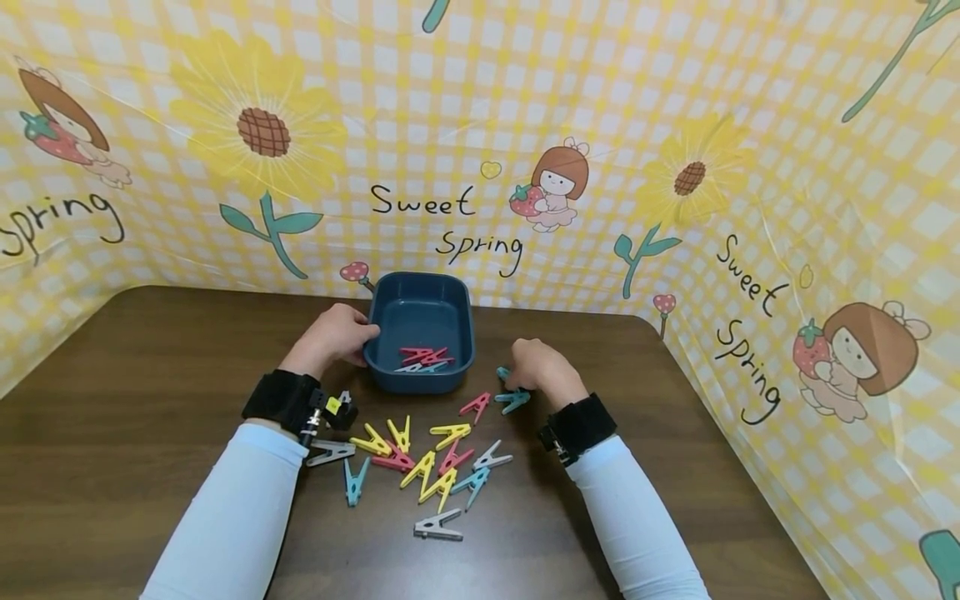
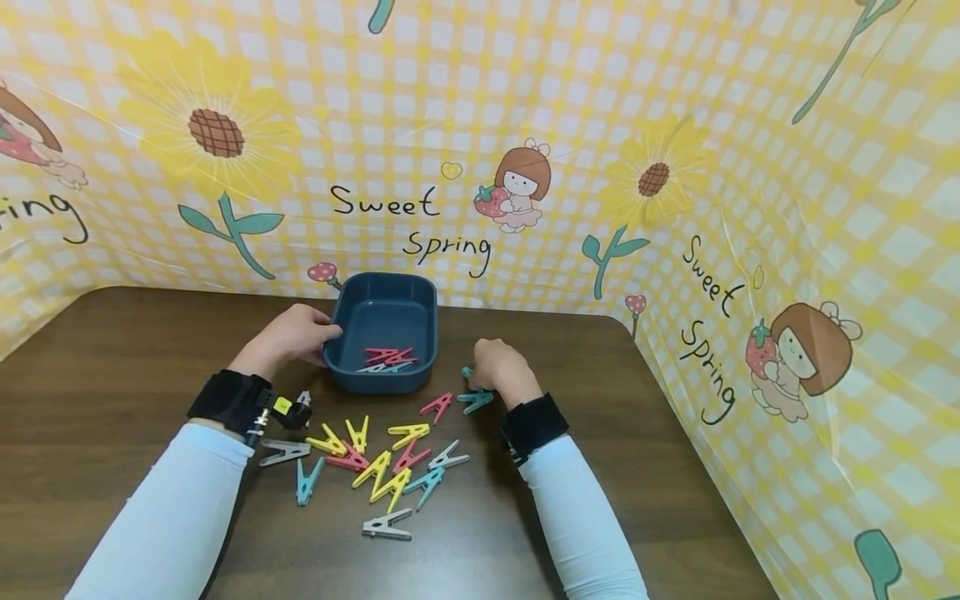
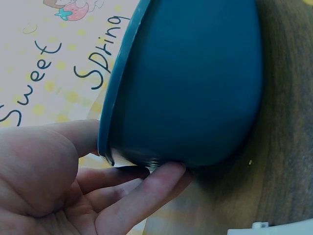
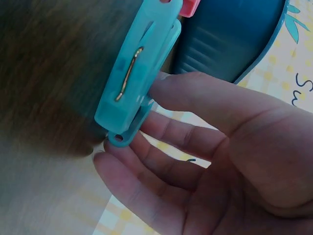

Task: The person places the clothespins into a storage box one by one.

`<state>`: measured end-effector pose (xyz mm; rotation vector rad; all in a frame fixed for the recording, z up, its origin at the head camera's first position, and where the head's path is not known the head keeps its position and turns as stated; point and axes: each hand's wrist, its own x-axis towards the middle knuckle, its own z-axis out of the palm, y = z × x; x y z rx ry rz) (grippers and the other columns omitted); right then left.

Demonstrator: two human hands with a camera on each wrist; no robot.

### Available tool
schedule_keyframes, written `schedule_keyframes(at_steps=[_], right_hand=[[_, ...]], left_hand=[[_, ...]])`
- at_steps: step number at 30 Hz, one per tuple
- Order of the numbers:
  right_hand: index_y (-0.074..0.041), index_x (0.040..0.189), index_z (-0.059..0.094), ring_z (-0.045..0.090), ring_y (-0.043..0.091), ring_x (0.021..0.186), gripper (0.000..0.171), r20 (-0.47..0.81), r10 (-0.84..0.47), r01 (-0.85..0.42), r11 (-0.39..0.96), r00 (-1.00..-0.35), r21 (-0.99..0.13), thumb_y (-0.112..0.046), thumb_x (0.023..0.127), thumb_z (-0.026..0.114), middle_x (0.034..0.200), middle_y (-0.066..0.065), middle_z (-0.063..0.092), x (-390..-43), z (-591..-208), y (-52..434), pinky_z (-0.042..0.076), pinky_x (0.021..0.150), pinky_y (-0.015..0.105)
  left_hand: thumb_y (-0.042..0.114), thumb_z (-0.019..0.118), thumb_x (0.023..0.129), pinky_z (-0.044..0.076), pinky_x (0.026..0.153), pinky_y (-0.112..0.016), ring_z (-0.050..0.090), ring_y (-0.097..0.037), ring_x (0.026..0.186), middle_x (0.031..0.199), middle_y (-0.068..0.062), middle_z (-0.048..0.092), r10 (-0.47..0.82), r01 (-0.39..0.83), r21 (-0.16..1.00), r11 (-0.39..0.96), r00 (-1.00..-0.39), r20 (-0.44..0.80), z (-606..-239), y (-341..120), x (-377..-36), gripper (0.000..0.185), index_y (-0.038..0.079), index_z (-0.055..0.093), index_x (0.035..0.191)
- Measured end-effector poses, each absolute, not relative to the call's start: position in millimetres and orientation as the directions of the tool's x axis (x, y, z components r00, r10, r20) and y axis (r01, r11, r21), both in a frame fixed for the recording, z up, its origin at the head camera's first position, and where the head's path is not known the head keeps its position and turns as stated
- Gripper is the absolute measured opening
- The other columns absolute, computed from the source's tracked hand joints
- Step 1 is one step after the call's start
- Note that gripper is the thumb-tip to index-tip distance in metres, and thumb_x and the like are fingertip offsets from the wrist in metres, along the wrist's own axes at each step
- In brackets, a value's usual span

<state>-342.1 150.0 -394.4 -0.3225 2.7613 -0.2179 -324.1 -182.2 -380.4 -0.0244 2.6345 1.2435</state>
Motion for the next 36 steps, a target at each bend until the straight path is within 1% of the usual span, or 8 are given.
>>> schedule_keyframes(at_steps=[2, 5, 10, 16, 23, 30, 33, 36], right_hand=[[-0.008, 0.084, 0.066, 0.053, 0.017, 0.068, 0.016, -0.320, -0.252, -0.194, 0.960, -0.913, -0.203, -0.012, 0.097, 0.074, 0.074, 0.002, 0.051, -328, -378, 146, 0.041, 0.062, 0.029], [-0.010, 0.082, 0.068, 0.054, 0.016, 0.070, 0.018, -0.275, -0.272, -0.211, 0.949, -0.922, -0.234, -0.013, 0.098, 0.075, 0.076, 0.001, 0.056, -326, -374, 151, 0.043, 0.063, 0.028], [-0.008, 0.096, 0.075, 0.059, 0.018, 0.076, 0.006, -0.157, -0.293, -0.236, 0.923, -0.943, -0.303, -0.013, 0.098, 0.075, 0.089, 0.006, 0.069, -326, -367, 162, 0.048, 0.066, 0.028], [-0.006, 0.101, 0.079, 0.063, 0.018, 0.074, 0.011, -0.068, -0.290, -0.250, 0.903, -0.955, -0.350, -0.016, 0.099, 0.076, 0.092, 0.009, 0.075, -328, -361, 172, 0.051, 0.065, 0.028], [-0.007, 0.108, 0.082, 0.064, 0.021, 0.083, 0.014, 0.060, -0.274, -0.277, 0.891, -0.960, -0.360, -0.018, 0.101, 0.078, 0.099, 0.009, 0.076, -331, -357, 173, 0.055, 0.075, 0.033], [-0.006, 0.111, 0.082, 0.075, 0.028, 0.097, 0.015, 0.180, -0.341, -0.384, 0.863, -0.923, -0.330, -0.015, 0.101, 0.077, 0.109, 0.012, 0.082, -333, -353, 164, 0.065, 0.089, 0.043], [-0.005, 0.112, 0.082, 0.077, 0.030, 0.106, 0.015, 0.236, -0.399, -0.457, 0.836, -0.886, -0.303, -0.011, 0.099, 0.078, 0.113, 0.013, 0.082, -332, -351, 155, 0.065, 0.096, 0.045], [-0.004, 0.115, 0.082, 0.076, 0.029, 0.111, 0.018, 0.268, -0.486, -0.545, 0.807, -0.832, -0.227, -0.008, 0.098, 0.078, 0.118, 0.012, 0.080, -332, -349, 140, 0.065, 0.098, 0.043]], left_hand=[[0.019, 0.052, 0.112, 0.071, 0.083, -0.040, 0.076, -0.013, 0.075, 0.121, -0.031, 0.072, 0.082, -0.113, 0.762, 0.638, -0.973, -0.213, -381, -182, -324, 0.046, -0.017, 0.061, 0.140], [0.019, 0.052, 0.112, 0.071, 0.080, -0.038, 0.076, -0.012, 0.073, 0.119, -0.031, 0.073, 0.081, -0.111, 0.763, 0.637, -0.974, -0.210, -381, -182, -325, 0.045, -0.017, 0.062, 0.138], [0.019, 0.053, 0.113, 0.071, 0.082, -0.040, 0.078, -0.014, 0.074, 0.118, -0.031, 0.074, 0.069, -0.113, 0.760, 0.640, -0.977, -0.203, -380, -182, -325, 0.045, -0.016, 0.063, 0.137], [0.019, 0.053, 0.112, 0.070, 0.085, -0.042, 0.079, -0.015, 0.075, 0.119, -0.032, 0.075, 0.069, -0.120, 0.756, 0.643, -0.975, -0.213, -381, -181, -323, 0.044, -0.017, 0.065, 0.135], [0.019, 0.054, 0.112, 0.070, 0.082, -0.040, 0.078, -0.014, 0.075, 0.117, -0.031, 0.075, 0.065, -0.117, 0.755, 0.646, -0.976, -0.206, -380, -182, -323, 0.044, -0.017, 0.066, 0.135], [0.020, 0.054, 0.112, 0.070, 0.084, -0.042, 0.080, -0.018, 0.078, 0.119, -0.030, 0.075, 0.069, -0.105, 0.752, 0.651, -0.978, -0.197, -379, -185, -323, 0.043, -0.014, 0.067, 0.134], [0.020, 0.054, 0.112, 0.070, 0.084, -0.041, 0.080, -0.018, 0.079, 0.120, -0.030, 0.075, 0.070, -0.100, 0.753, 0.650, -0.979, -0.190, -379, -183, -324, 0.043, -0.013, 0.066, 0.136], [0.019, 0.053, 0.112, 0.071, 0.082, -0.040, 0.080, -0.017, 0.079, 0.121, -0.031, 0.074, 0.074, -0.099, 0.756, 0.647, -0.979, -0.191, -379, -181, -323, 0.044, -0.014, 0.064, 0.139]])
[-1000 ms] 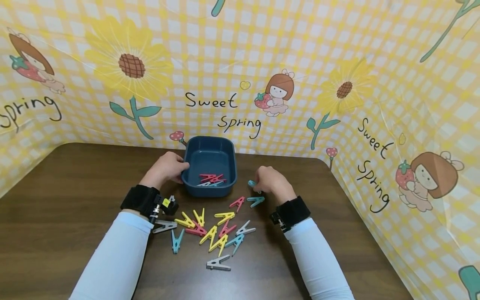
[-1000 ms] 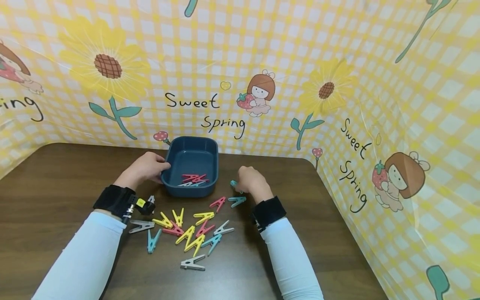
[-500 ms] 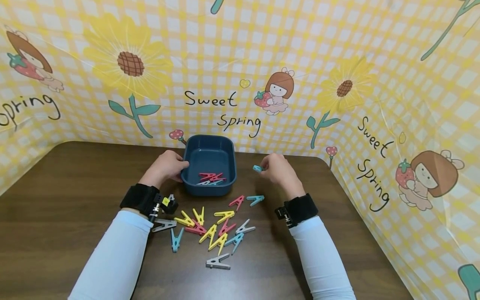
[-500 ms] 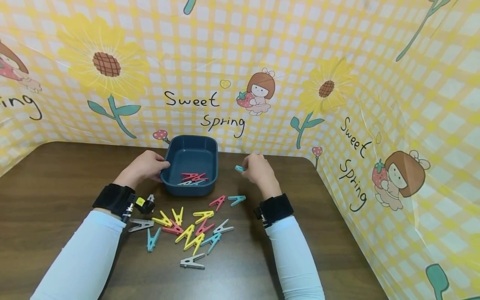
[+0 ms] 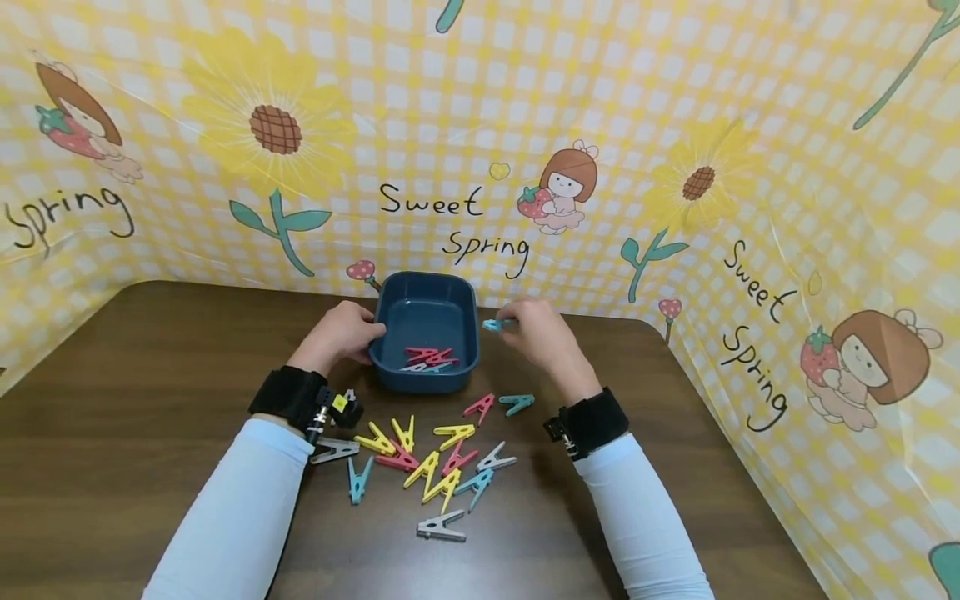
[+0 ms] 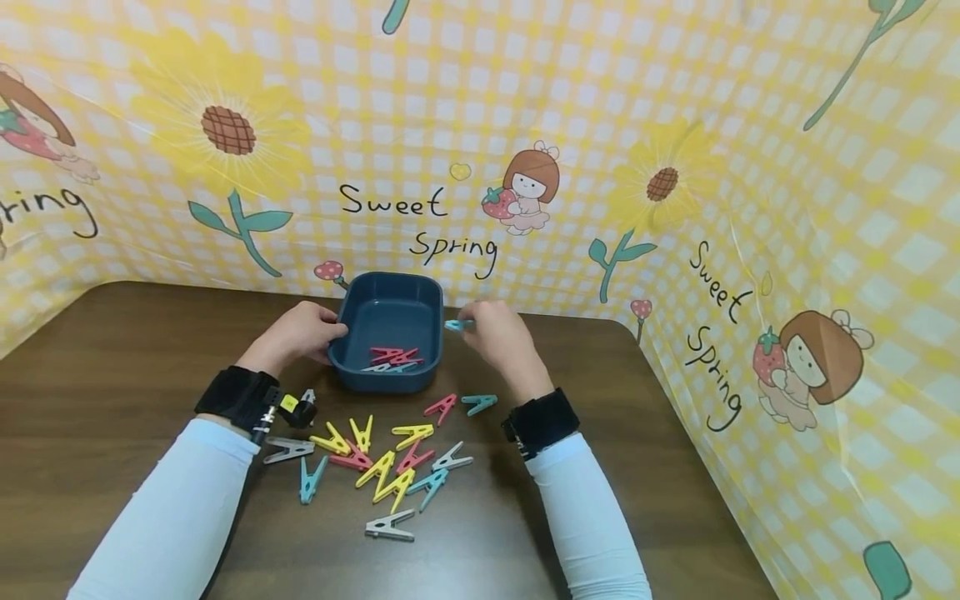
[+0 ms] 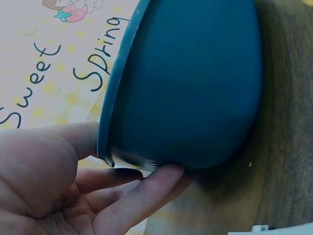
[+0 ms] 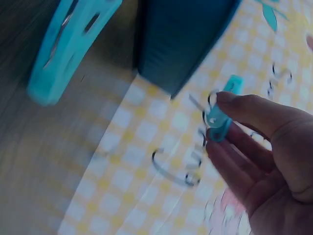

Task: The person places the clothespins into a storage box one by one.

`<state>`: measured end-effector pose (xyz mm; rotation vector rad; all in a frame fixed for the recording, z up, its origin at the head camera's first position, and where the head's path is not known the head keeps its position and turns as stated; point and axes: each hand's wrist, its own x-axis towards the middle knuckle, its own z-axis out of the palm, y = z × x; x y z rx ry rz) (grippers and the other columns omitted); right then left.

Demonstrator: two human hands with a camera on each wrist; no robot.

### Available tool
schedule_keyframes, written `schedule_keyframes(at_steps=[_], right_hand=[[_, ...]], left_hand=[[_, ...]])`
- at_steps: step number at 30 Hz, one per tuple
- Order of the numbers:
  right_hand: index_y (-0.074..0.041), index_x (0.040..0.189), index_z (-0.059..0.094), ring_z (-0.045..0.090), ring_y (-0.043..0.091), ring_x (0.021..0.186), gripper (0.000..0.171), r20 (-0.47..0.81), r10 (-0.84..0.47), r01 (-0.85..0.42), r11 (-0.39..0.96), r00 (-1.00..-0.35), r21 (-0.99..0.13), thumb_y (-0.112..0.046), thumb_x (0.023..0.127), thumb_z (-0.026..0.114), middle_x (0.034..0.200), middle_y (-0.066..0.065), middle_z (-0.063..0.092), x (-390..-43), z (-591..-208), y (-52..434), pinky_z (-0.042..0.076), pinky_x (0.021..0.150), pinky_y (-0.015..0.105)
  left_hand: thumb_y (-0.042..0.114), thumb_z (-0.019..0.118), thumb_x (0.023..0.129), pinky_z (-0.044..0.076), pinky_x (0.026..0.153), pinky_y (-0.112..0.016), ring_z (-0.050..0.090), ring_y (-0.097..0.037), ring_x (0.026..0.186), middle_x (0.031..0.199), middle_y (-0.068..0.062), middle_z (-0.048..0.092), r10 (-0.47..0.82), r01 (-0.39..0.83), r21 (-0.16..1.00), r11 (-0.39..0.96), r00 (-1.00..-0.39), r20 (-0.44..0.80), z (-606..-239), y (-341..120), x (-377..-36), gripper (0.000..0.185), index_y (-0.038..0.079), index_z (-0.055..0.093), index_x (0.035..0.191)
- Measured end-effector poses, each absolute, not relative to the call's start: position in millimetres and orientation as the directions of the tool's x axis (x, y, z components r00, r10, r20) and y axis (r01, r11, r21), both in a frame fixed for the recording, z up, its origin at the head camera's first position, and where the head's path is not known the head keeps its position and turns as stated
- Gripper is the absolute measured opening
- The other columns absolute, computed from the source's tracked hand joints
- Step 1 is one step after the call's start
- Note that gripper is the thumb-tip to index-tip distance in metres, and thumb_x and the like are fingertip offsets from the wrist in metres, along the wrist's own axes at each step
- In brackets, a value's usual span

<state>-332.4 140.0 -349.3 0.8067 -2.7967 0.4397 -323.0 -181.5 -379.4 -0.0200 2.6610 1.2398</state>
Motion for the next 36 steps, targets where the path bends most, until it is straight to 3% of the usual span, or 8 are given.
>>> schedule_keyframes(at_steps=[7, 12, 15, 19, 24, 27, 31, 36], right_hand=[[-0.012, 0.120, 0.082, 0.076, 0.024, 0.111, 0.020, 0.141, -0.700, -0.698, 0.712, -0.700, 0.070, -0.008, 0.100, 0.078, 0.121, 0.007, 0.076, -341, -333, 94, 0.066, 0.092, 0.035], [-0.015, 0.123, 0.082, 0.075, 0.022, 0.114, 0.025, -0.056, -0.715, -0.710, 0.676, -0.697, 0.197, -0.005, 0.108, 0.065, 0.126, 0.004, 0.076, -355, -328, 71, 0.066, 0.094, 0.036], [-0.014, 0.119, 0.082, 0.075, 0.020, 0.106, 0.025, -0.126, -0.716, -0.721, 0.649, -0.686, 0.243, -0.006, 0.110, 0.060, 0.123, 0.004, 0.078, -362, -331, 61, 0.065, 0.092, 0.036], [-0.013, 0.107, 0.081, 0.063, 0.017, 0.084, 0.023, -0.170, -0.710, -0.727, 0.639, -0.683, 0.253, -0.009, 0.111, 0.059, 0.106, 0.003, 0.076, -367, -337, 51, 0.058, 0.077, 0.032], [-0.012, 0.104, 0.079, 0.055, 0.015, 0.080, 0.023, -0.228, -0.705, -0.740, 0.622, -0.672, 0.258, -0.009, 0.112, 0.057, 0.101, 0.003, 0.074, -368, -350, 42, 0.050, 0.073, 0.029], [-0.011, 0.107, 0.079, 0.062, 0.017, 0.085, 0.022, -0.230, -0.719, -0.752, 0.598, -0.656, 0.276, -0.008, 0.111, 0.058, 0.106, 0.005, 0.077, -366, -356, 39, 0.056, 0.078, 0.031], [-0.013, 0.121, 0.079, 0.073, 0.020, 0.107, 0.024, -0.222, -0.732, -0.763, 0.593, -0.644, 0.257, -0.005, 0.110, 0.059, 0.122, 0.005, 0.078, -367, -355, 41, 0.064, 0.096, 0.035], [-0.013, 0.135, 0.075, 0.070, 0.023, 0.124, 0.033, -0.190, -0.720, -0.745, 0.644, -0.667, 0.174, 0.000, 0.109, 0.059, 0.135, 0.006, 0.073, -370, -344, 53, 0.061, 0.107, 0.037]], left_hand=[[0.019, 0.054, 0.113, 0.071, 0.082, -0.040, 0.081, -0.020, 0.081, 0.124, -0.032, 0.073, 0.053, -0.109, 0.761, 0.640, -0.981, -0.185, -379, -179, -323, 0.044, -0.014, 0.063, 0.141], [0.020, 0.055, 0.112, 0.070, 0.080, -0.038, 0.082, -0.021, 0.082, 0.124, -0.032, 0.075, 0.058, -0.107, 0.761, 0.639, -0.981, -0.187, -379, -176, -324, 0.043, -0.014, 0.065, 0.137], [0.019, 0.055, 0.112, 0.070, 0.080, -0.038, 0.082, -0.020, 0.080, 0.122, -0.033, 0.075, 0.056, -0.110, 0.761, 0.640, -0.980, -0.188, -379, -176, -323, 0.042, -0.014, 0.066, 0.135], [0.019, 0.055, 0.112, 0.070, 0.081, -0.039, 0.082, -0.021, 0.081, 0.121, -0.032, 0.075, 0.050, -0.116, 0.758, 0.642, -0.980, -0.193, -379, -177, -321, 0.042, -0.015, 0.066, 0.135], [0.020, 0.055, 0.113, 0.070, 0.085, -0.041, 0.083, -0.023, 0.085, 0.123, -0.032, 0.075, 0.052, -0.130, 0.755, 0.643, -0.976, -0.212, -382, -178, -320, 0.043, -0.014, 0.066, 0.136], [0.021, 0.054, 0.113, 0.070, 0.086, -0.042, 0.083, -0.024, 0.087, 0.123, -0.032, 0.075, 0.051, -0.134, 0.752, 0.646, -0.975, -0.218, -383, -179, -321, 0.043, -0.014, 0.066, 0.136], [0.020, 0.054, 0.113, 0.070, 0.083, -0.041, 0.083, -0.023, 0.084, 0.121, -0.031, 0.076, 0.054, -0.128, 0.752, 0.647, -0.975, -0.213, -381, -181, -321, 0.043, -0.014, 0.066, 0.135], [0.020, 0.055, 0.112, 0.071, 0.079, -0.038, 0.082, -0.021, 0.080, 0.118, -0.030, 0.076, 0.059, -0.109, 0.761, 0.640, -0.980, -0.190, -379, -180, -321, 0.041, -0.013, 0.068, 0.134]])
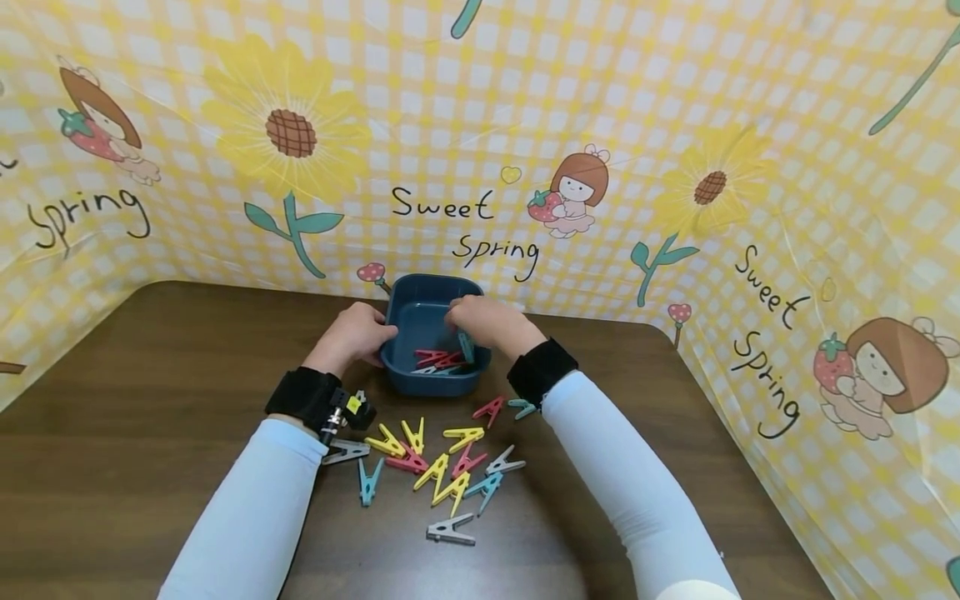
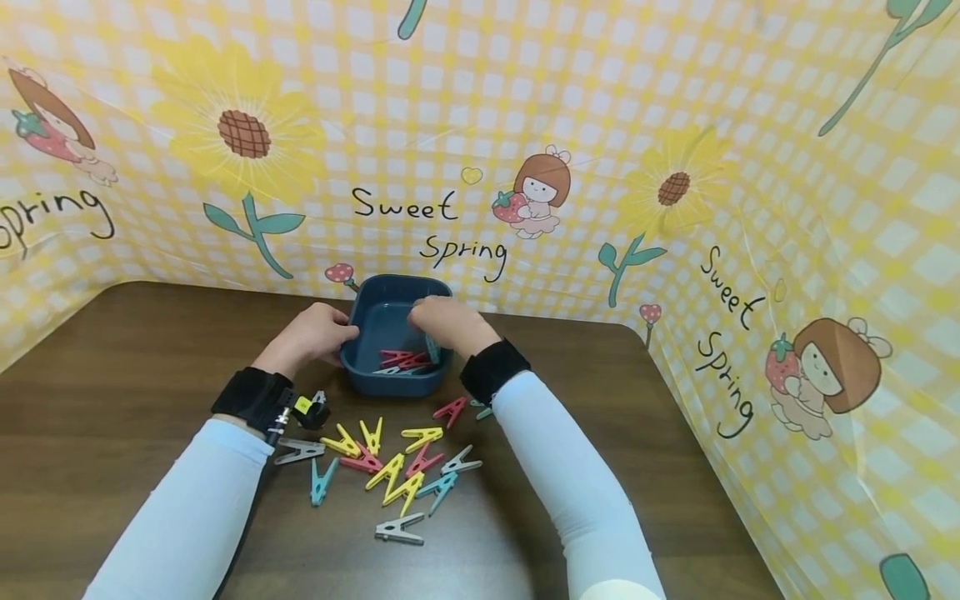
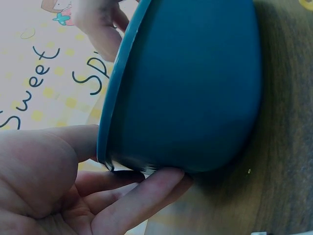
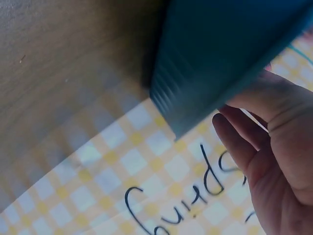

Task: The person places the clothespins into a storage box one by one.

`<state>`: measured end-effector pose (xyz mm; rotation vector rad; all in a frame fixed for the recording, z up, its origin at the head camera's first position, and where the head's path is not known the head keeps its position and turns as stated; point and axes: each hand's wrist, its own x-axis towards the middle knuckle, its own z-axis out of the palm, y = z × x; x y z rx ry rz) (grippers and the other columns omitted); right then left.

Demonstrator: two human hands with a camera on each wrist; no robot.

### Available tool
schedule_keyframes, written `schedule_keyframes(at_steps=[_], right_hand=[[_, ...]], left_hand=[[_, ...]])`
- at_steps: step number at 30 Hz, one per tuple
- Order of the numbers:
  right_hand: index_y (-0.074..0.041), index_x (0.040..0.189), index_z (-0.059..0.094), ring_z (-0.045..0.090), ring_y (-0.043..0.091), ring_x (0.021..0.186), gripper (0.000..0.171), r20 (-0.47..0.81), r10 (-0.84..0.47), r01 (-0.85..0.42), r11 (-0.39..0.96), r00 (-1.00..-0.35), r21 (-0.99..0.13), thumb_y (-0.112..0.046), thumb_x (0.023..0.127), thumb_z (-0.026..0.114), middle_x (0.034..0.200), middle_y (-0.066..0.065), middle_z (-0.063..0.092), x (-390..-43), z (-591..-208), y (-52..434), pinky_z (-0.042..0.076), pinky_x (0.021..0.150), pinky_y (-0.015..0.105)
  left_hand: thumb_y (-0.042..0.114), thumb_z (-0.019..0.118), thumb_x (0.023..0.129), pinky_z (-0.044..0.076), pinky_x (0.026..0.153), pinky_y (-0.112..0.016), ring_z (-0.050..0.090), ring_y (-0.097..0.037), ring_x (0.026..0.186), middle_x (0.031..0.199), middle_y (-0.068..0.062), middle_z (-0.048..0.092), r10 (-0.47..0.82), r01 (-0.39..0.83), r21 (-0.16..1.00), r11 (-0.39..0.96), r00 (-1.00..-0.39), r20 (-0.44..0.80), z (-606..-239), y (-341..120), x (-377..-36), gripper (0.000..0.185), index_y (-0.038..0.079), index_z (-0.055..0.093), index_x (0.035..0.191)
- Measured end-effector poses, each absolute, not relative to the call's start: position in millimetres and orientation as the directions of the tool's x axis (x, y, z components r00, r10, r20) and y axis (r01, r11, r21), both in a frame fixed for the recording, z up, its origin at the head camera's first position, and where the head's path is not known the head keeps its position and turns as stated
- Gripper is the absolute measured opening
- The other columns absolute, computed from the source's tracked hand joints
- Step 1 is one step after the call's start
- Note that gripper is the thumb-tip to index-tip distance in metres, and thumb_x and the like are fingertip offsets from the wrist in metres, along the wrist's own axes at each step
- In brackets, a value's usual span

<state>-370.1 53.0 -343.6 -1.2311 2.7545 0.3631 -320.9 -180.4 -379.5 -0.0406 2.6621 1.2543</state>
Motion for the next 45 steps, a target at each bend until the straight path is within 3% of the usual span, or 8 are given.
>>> schedule_keyframes(at_steps=[6, 12, 18, 24, 30, 36, 45], right_hand=[[-0.013, 0.134, 0.074, 0.070, 0.024, 0.121, 0.032, -0.110, -0.683, -0.692, 0.716, -0.722, 0.097, -0.008, 0.103, 0.073, 0.137, 0.008, 0.070, -369, -326, 74, 0.062, 0.104, 0.039], [-0.011, 0.132, 0.074, 0.068, 0.029, 0.129, 0.030, 0.005, -0.668, -0.668, 0.744, -0.744, -0.006, -0.013, 0.102, 0.075, 0.140, 0.011, 0.069, -361, -312, 106, 0.058, 0.113, 0.045], [-0.009, 0.149, 0.063, 0.062, 0.034, 0.141, 0.050, 0.042, -0.627, -0.628, 0.773, -0.778, -0.090, -0.024, 0.103, 0.076, 0.153, 0.015, 0.063, -350, -307, 137, 0.053, 0.121, 0.050], [-0.021, 0.170, 0.038, 0.045, 0.041, 0.158, 0.083, -0.027, -0.576, -0.564, 0.809, -0.817, -0.166, -0.046, 0.101, 0.076, 0.174, 0.017, 0.042, -332, -315, 160, 0.043, 0.128, 0.060], [-0.019, 0.171, 0.036, 0.033, 0.042, 0.165, 0.095, -0.178, -0.564, -0.527, 0.822, -0.806, -0.216, -0.046, 0.093, 0.085, 0.179, 0.017, 0.032, -312, -334, 175, 0.039, 0.131, 0.062], [-0.013, 0.163, 0.048, 0.041, 0.039, 0.161, 0.092, -0.253, -0.551, -0.520, 0.834, -0.795, -0.184, -0.036, 0.087, 0.093, 0.173, 0.017, 0.042, -298, -356, 181, 0.045, 0.127, 0.059], [-0.010, 0.156, 0.056, 0.055, 0.033, 0.145, 0.081, -0.312, -0.558, -0.521, 0.830, -0.769, -0.200, -0.031, 0.087, 0.093, 0.161, 0.015, 0.056, -292, -373, 170, 0.050, 0.124, 0.056]], left_hand=[[0.019, 0.054, 0.112, 0.070, 0.080, -0.038, 0.082, -0.021, 0.083, 0.122, -0.031, 0.075, 0.062, -0.116, 0.769, 0.629, -0.978, -0.198, -378, -179, -321, 0.043, -0.013, 0.064, 0.138], [0.019, 0.054, 0.112, 0.070, 0.084, -0.042, 0.082, -0.020, 0.081, 0.120, -0.031, 0.075, 0.063, -0.116, 0.773, 0.624, -0.978, -0.197, -377, -179, -319, 0.042, -0.013, 0.066, 0.136], [0.019, 0.055, 0.112, 0.070, 0.083, -0.041, 0.083, -0.023, 0.084, 0.122, -0.032, 0.075, 0.061, -0.119, 0.775, 0.620, -0.978, -0.199, -379, -178, -319, 0.042, -0.012, 0.066, 0.137], [0.019, 0.055, 0.112, 0.071, 0.081, -0.040, 0.084, -0.025, 0.087, 0.125, -0.033, 0.074, 0.058, -0.121, 0.774, 0.621, -0.978, -0.199, -378, -179, -320, 0.043, -0.012, 0.064, 0.139], [0.019, 0.054, 0.112, 0.071, 0.081, -0.039, 0.082, -0.021, 0.082, 0.126, -0.033, 0.073, 0.057, -0.126, 0.770, 0.625, -0.977, -0.206, -377, -179, -319, 0.044, -0.013, 0.062, 0.141], [0.018, 0.055, 0.111, 0.071, 0.081, -0.040, 0.080, -0.018, 0.078, 0.124, -0.033, 0.074, 0.052, -0.126, 0.764, 0.632, -0.977, -0.205, -376, -177, -319, 0.043, -0.013, 0.062, 0.140], [0.019, 0.053, 0.112, 0.070, 0.087, -0.043, 0.082, -0.022, 0.083, 0.128, -0.033, 0.072, 0.044, -0.134, 0.758, 0.638, -0.977, -0.210, -377, -176, -318, 0.045, -0.013, 0.060, 0.144]])
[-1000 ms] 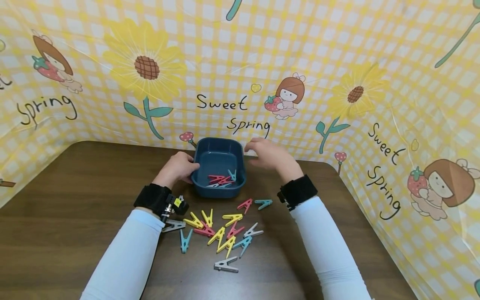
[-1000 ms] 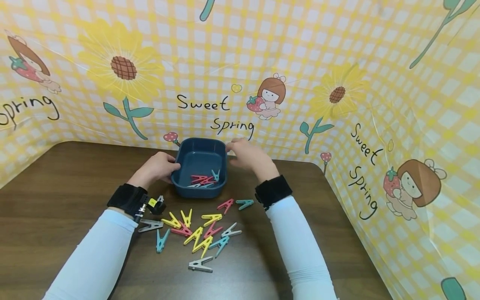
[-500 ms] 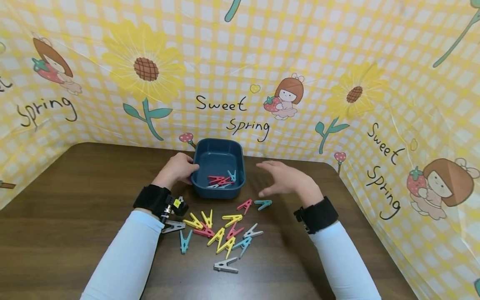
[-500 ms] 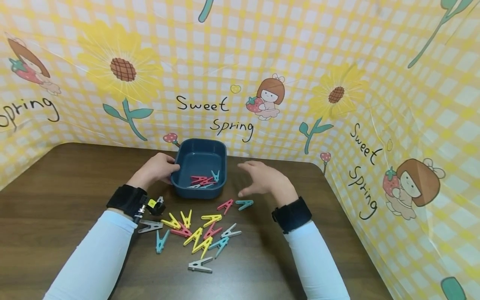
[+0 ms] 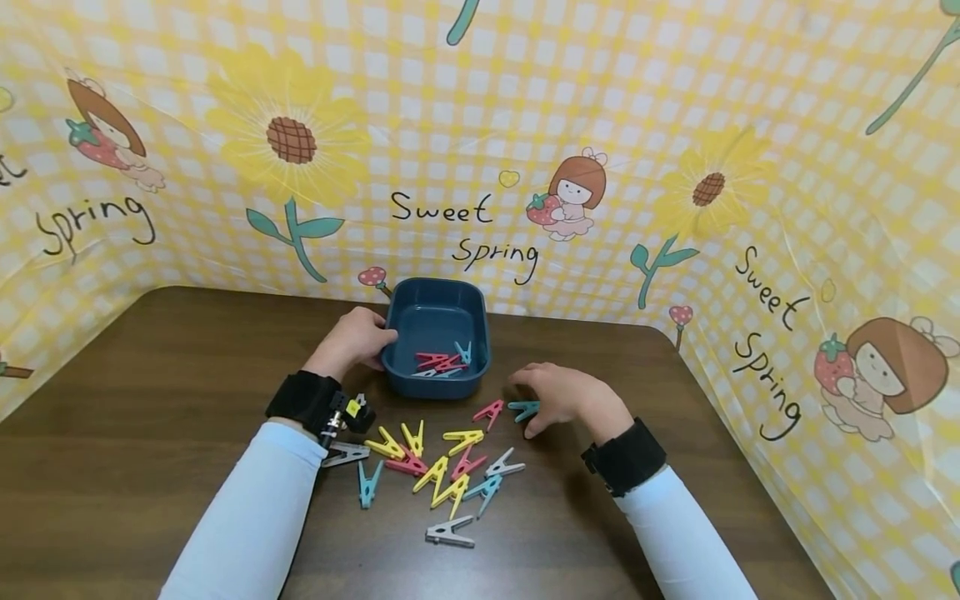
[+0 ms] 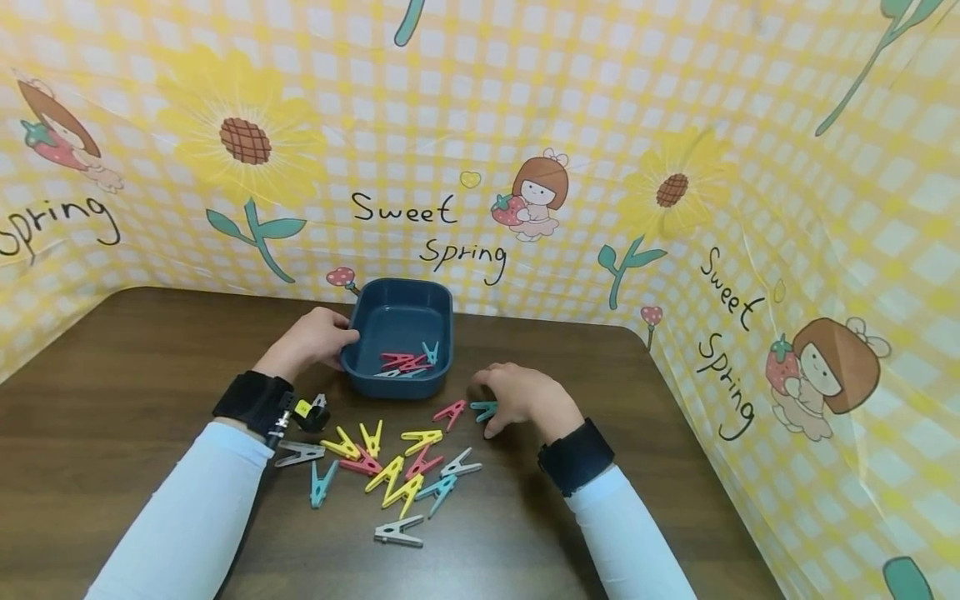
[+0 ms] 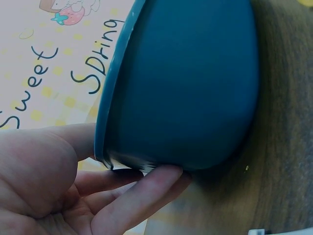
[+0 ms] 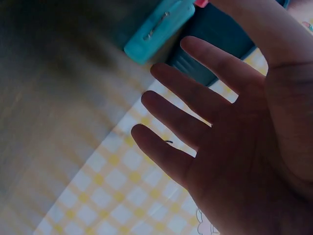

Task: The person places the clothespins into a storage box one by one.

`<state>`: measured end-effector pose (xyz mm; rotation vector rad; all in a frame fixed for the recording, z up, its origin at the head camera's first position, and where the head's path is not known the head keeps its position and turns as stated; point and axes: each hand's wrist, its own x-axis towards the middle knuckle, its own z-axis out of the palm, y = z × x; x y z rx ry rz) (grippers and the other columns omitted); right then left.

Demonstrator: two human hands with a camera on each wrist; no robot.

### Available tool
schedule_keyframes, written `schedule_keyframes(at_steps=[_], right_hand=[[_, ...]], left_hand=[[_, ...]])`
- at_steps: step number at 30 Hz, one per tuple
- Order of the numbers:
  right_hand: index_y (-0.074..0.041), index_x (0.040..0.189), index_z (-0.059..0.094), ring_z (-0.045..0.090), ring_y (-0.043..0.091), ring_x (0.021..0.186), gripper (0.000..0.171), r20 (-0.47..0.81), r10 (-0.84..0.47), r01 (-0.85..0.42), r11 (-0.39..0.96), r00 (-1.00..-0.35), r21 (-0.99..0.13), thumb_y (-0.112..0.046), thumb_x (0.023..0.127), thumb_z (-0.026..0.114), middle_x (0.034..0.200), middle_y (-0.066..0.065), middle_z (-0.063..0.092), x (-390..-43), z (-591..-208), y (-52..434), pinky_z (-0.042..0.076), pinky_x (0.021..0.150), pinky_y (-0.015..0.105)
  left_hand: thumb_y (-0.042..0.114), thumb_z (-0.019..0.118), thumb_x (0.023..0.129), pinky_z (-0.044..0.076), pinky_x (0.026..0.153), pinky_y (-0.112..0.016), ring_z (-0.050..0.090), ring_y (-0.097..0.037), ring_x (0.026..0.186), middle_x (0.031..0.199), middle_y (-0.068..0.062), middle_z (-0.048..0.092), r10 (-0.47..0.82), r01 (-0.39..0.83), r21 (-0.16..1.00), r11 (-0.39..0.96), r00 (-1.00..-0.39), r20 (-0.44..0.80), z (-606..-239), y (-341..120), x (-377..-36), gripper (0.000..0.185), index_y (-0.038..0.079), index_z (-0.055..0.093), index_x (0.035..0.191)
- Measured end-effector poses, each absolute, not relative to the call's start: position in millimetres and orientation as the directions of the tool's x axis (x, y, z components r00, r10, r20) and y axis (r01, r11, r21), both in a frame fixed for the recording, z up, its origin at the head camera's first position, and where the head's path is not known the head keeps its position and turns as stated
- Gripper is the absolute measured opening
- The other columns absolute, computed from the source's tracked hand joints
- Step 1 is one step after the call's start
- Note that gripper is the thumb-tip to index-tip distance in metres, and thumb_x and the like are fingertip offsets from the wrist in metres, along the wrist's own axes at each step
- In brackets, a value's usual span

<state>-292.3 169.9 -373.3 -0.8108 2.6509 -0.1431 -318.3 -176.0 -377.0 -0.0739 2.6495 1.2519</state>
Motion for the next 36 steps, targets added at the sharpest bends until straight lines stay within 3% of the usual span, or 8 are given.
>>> schedule_keyframes(at_steps=[13, 36], right_hand=[[-0.005, 0.137, 0.072, 0.067, 0.027, 0.121, 0.047, -0.288, -0.623, -0.598, 0.781, -0.727, -0.178, -0.015, 0.094, 0.086, 0.135, 0.015, 0.070, -292, -377, 162, 0.059, 0.112, 0.049], [-0.006, 0.124, 0.079, 0.071, 0.024, 0.110, 0.029, -0.255, -0.632, -0.611, 0.774, -0.732, -0.165, -0.009, 0.095, 0.083, 0.123, 0.012, 0.075, -294, -381, 156, 0.063, 0.104, 0.045]], left_hand=[[0.019, 0.054, 0.112, 0.071, 0.081, -0.040, 0.081, -0.018, 0.076, 0.119, -0.030, 0.076, 0.053, -0.129, 0.748, 0.651, -0.975, -0.214, -380, -177, -324, 0.042, -0.012, 0.065, 0.137], [0.018, 0.056, 0.111, 0.071, 0.082, -0.042, 0.079, -0.017, 0.074, 0.107, -0.025, 0.078, 0.073, -0.110, 0.722, 0.683, -0.973, -0.217, -376, -177, -320, 0.037, -0.013, 0.072, 0.125]])
